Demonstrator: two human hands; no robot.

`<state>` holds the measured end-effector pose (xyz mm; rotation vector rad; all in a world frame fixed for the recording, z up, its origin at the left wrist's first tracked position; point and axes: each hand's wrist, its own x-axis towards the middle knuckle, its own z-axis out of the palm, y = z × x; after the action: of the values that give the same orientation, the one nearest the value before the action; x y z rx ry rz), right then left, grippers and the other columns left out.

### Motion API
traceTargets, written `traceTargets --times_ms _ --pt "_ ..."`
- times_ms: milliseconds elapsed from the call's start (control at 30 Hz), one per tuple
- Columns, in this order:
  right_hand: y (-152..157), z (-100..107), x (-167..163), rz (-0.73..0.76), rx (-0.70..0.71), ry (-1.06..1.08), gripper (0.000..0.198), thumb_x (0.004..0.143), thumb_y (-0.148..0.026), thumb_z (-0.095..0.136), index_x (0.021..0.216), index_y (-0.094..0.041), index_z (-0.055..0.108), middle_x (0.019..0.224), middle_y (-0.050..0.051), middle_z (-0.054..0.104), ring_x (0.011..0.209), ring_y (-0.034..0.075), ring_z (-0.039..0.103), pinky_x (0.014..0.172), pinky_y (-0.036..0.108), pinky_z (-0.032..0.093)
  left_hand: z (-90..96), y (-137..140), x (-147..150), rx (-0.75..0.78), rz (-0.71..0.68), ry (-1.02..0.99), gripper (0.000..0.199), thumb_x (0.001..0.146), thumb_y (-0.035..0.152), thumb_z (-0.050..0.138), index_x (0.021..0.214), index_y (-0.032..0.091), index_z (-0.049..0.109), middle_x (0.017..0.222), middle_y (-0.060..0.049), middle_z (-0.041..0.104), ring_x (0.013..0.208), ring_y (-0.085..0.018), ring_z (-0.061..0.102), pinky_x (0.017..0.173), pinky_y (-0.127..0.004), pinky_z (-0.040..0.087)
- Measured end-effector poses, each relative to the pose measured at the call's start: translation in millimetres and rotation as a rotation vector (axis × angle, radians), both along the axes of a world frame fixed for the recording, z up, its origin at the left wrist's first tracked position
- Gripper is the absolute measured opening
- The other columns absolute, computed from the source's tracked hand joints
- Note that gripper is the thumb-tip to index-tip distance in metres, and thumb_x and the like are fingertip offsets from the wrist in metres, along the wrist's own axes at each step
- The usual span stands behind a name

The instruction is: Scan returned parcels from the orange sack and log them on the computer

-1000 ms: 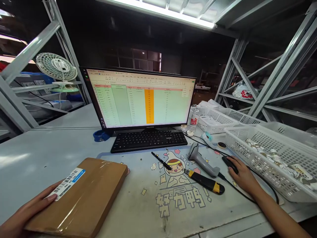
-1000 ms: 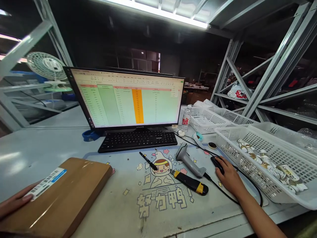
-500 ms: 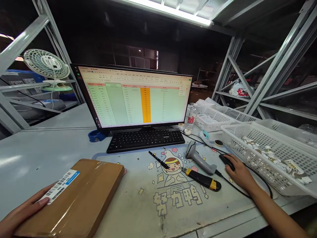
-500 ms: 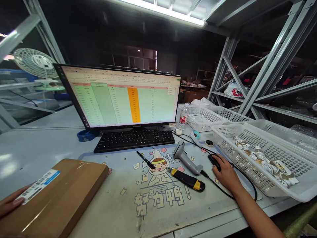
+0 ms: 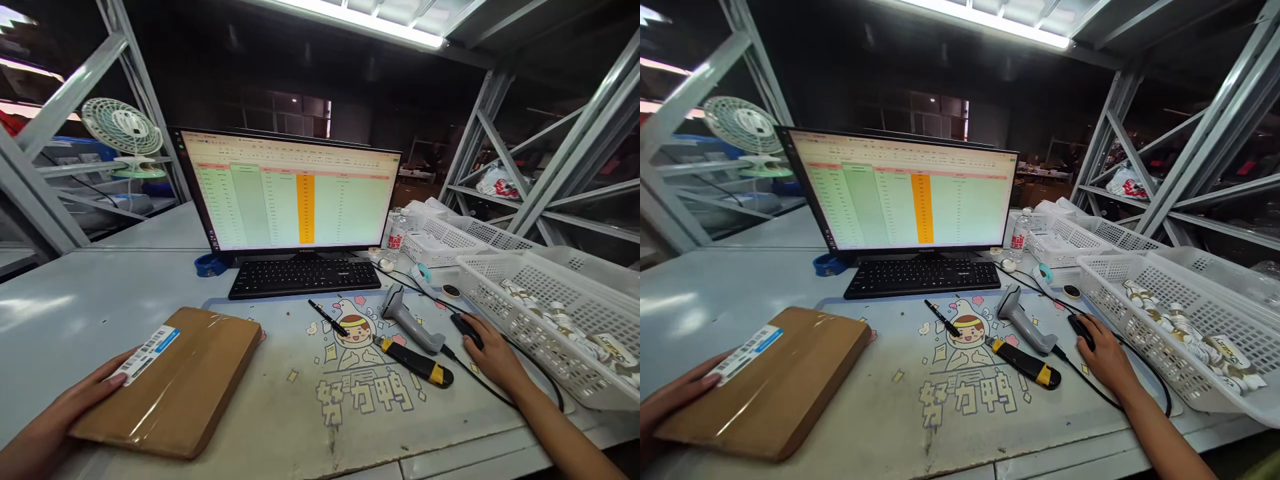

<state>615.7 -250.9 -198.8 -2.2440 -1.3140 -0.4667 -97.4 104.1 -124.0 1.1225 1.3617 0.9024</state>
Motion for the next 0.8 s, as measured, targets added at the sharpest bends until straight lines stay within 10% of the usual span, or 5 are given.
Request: traceTargets --times_ms 800 --pt "-7.5 5.8 -0.6 0.065 -0.008 -0.009 0.052 0.097 -0.049 0.047 0.138 -0.025 0.069 0.150 0.011 0.065 0.132 0.036 0.068 0.114 0.055 0.057 22.0 -27.1 8.9 0.005 -0.068 -0.113 0.119 0.056 0.069 0.097 0.160 0.025 0.057 0.130 -0.007 0.081 0.097 -0.030 0.082 0.068 -0.022 0.067"
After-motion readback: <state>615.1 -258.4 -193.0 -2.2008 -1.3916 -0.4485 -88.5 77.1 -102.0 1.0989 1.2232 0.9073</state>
